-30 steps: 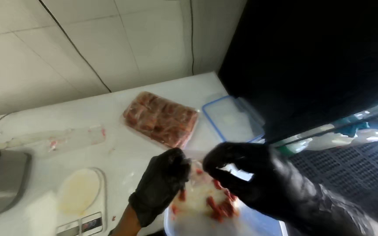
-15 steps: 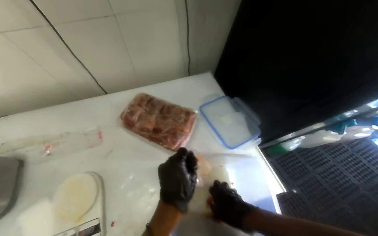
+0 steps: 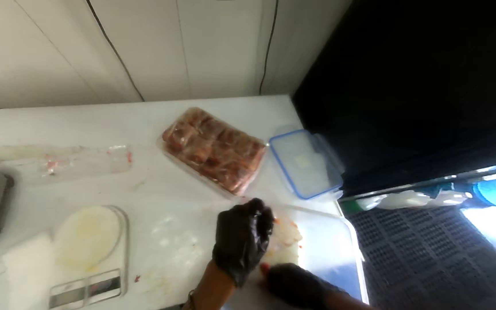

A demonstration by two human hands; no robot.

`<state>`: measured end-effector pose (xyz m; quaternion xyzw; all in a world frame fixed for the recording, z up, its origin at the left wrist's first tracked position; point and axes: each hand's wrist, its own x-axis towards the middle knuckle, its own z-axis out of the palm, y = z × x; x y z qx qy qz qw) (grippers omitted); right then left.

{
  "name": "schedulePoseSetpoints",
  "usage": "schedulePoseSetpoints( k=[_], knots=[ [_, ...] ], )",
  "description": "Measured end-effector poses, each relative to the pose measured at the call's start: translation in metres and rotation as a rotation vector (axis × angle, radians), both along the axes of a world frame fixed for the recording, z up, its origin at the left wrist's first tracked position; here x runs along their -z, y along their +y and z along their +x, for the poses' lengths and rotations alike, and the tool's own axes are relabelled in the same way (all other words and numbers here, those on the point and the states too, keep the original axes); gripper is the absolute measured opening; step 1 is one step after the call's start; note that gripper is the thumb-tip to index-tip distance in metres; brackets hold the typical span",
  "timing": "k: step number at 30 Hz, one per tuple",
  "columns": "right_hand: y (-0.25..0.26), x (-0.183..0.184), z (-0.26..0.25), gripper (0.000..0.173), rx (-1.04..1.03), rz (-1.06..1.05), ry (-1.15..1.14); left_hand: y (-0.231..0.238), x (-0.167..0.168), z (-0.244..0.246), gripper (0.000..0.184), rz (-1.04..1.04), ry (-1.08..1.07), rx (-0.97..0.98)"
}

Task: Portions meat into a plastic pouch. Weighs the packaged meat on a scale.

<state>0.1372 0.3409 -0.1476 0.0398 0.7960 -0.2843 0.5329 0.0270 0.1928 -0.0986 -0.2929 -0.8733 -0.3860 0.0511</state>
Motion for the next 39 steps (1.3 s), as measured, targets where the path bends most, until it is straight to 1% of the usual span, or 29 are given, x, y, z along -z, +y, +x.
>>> schedulePoseSetpoints(
  k=[2, 4, 5, 7, 10, 12, 14, 16, 19, 21, 24, 26, 30, 31, 33, 35, 36, 38, 39],
  knots=[
    [0.01, -0.018, -0.008, 0.029, 0.121, -0.136, -0.031, -0.009, -0.009, -0.003, 0.019, 0.009, -0.171, 0.097],
    [0.022, -0.048, -0.012, 0.022, 0.256, -0.259, -0.045, -0.019, -0.019, -0.004, 0.024, 0.007, -0.372, 0.179],
    [0.028, -0.065, -0.013, 0.019, 0.333, -0.289, -0.007, -0.022, -0.023, -0.004, 0.026, 0.01, -0.432, 0.203],
    [0.038, -0.103, -0.01, 0.019, 0.481, -0.322, 0.14, -0.025, -0.031, -0.002, 0.027, 0.02, -0.477, 0.226],
    [0.046, -0.154, 0.006, 0.024, 0.68, -0.415, 0.418, -0.02, -0.044, 0.003, 0.028, 0.051, -0.581, 0.244],
    [0.046, -0.172, 0.017, 0.028, 0.762, -0.473, 0.586, -0.011, -0.049, 0.006, 0.028, 0.056, -0.658, 0.251],
    [0.04, -0.182, 0.022, 0.03, 0.829, -0.527, 0.681, -0.002, -0.052, 0.008, 0.027, 0.072, -0.729, 0.265],
    [0.031, -0.179, 0.02, 0.032, 0.855, -0.533, 0.732, 0.006, -0.054, 0.011, 0.024, 0.142, -0.824, 0.257],
    [0.021, -0.157, 0.013, 0.034, 0.883, -0.447, 0.753, 0.011, -0.055, 0.014, 0.021, 0.269, -0.949, 0.243],
    [0.017, -0.15, 0.014, 0.04, 0.879, -0.441, 0.763, 0.011, -0.054, 0.013, 0.022, 0.274, -0.947, 0.24],
    [0.01, -0.145, 0.018, 0.036, 0.842, -0.396, 0.826, 0.01, -0.05, 0.015, 0.02, 0.336, -0.957, 0.237],
    [0.006, -0.144, 0.018, 0.038, 0.789, -0.283, 0.86, 0.01, -0.049, 0.016, 0.02, 0.354, -0.966, 0.229],
    [-0.011, -0.149, 0.01, 0.032, 0.645, -0.021, 1.045, 0.011, -0.051, 0.02, 0.022, 0.341, -1.01, 0.206],
    [-0.016, -0.147, 0.005, 0.028, 0.627, 0.029, 1.073, 0.012, -0.051, 0.021, 0.022, 0.338, -1.029, 0.182],
    [-0.019, -0.138, -0.003, 0.025, 0.613, 0.098, 1.071, 0.012, -0.051, 0.023, 0.019, 0.336, -1.052, 0.148],
    [-0.017, -0.129, -0.01, 0.026, 0.595, 0.105, 0.986, 0.012, -0.05, 0.026, 0.014, 0.329, -1.063, 0.128],
    [-0.016, -0.122, -0.011, 0.029, 0.593, 0.099, 0.99, 0.011, -0.049, 0.028, 0.013, 0.336, -1.043, 0.114],
    [-0.014, -0.12, -0.012, 0.031, 0.672, 0.014, 0.977, 0.008, -0.046, 0.024, 0.013, 0.366, -0.996, 0.092],
    [-0.013, -0.119, -0.011, 0.031, 0.733, -0.059, 0.961, 0.006, -0.044, 0.022, 0.014, 0.388, -0.978, 0.093]
  ],
)
